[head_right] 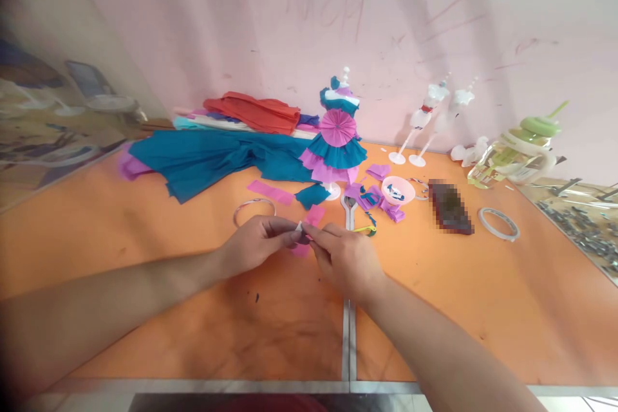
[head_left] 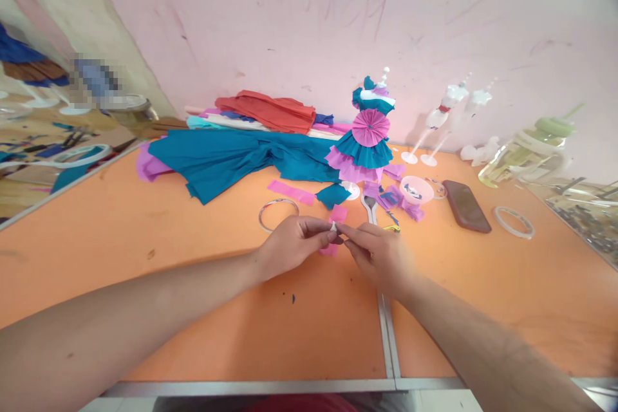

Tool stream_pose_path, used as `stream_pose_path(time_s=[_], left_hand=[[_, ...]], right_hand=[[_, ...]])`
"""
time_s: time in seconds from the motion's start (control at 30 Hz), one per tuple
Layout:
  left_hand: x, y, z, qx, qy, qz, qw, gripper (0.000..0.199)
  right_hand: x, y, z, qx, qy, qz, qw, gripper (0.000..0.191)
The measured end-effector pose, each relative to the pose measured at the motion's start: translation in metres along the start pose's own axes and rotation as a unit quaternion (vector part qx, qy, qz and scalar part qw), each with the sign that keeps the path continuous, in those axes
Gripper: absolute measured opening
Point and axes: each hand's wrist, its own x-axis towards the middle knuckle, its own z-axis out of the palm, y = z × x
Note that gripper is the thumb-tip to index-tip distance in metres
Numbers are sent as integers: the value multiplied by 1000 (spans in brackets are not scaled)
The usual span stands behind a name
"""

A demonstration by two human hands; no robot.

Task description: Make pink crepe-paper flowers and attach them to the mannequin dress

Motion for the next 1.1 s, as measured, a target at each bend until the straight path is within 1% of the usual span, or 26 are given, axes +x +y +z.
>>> stream_pose_path(time_s=[0.17, 0.27, 0.4, 0.57, 0.73, 0.9, 1.1], left_hand=[[1, -4, 0, -13, 11, 5, 1000, 44], [1, -6, 1, -18, -2, 4, 1000, 42], [0, -5, 3, -43, -18, -3, 999, 40], [-1, -3, 4, -43, -8, -1, 999, 37], [-1, -4, 4, -40, -21, -4, 999, 36], [-1, -5, 4, -21, -36, -5, 999, 38], [0, -5, 3, 9, -27, -7, 1000, 39]], right_hand=[[-1, 0, 1, -4, 4, -22, 1000, 37], [-1, -2, -1, -47, 16, -42, 998, 37], [-2, -4, -4, -83, 32, -44, 995, 35], [-2, -3, -4, -57, 36, -33, 997, 35], [0, 1, -4, -13, 31, -10, 999, 33], [1, 0, -6, -9, 27, 7, 1000, 28], [2, -3, -7, 2, 25, 12, 1000, 28]])
